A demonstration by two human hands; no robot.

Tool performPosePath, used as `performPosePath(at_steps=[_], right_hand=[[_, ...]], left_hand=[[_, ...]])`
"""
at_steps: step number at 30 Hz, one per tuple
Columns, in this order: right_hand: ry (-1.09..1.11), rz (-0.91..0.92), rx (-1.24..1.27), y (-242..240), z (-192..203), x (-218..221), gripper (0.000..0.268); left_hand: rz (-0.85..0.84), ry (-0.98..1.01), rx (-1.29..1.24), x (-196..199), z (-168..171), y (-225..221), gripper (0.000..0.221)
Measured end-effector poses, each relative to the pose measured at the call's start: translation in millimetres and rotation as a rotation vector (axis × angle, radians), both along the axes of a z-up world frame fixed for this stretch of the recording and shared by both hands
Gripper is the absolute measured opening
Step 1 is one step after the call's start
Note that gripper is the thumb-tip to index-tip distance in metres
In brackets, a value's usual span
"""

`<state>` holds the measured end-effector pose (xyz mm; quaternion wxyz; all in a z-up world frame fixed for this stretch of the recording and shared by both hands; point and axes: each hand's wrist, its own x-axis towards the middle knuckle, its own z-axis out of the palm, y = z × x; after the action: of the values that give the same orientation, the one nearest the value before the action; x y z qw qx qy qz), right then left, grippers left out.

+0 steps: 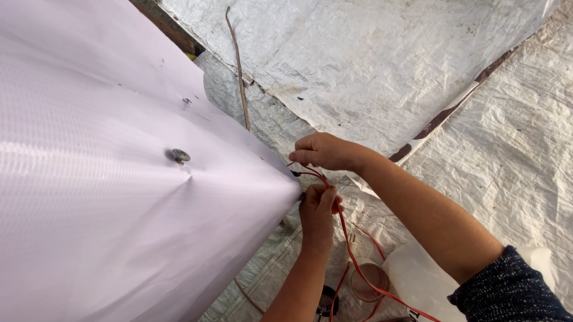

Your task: Assembling and wiring a light socket by stripping wires and securing them into terminals using a screwdriver.

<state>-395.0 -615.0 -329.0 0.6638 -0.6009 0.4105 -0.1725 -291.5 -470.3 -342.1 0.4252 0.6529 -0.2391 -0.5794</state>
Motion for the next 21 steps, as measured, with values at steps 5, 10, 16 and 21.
performPosePath(at_steps=[5,10,16,21], right_hand=[[-0.057,0.078,0.060,-1.2,16.5,-10.4,0.035],[-0.113,0.120,0.077,-5.8,13.5,-14.3,0.031],[-0.102,0.186,0.072,-4.3,45.2,-19.4,0.015],[-0.037,0.050,0.033,5.3,41.3,-19.1,0.030]], left_hand=[[-0.009,-0.027,-0.024,2.6,5.9,12.0,0.010],[-0.034,-0.032,-0.050,3.8,9.8,19.7,0.010],[-0.046,0.028,-0.058,6.5,-2.0,28.1,0.010],[-0.051,0.015,-0.073,7.7,-1.0,32.0,0.011]])
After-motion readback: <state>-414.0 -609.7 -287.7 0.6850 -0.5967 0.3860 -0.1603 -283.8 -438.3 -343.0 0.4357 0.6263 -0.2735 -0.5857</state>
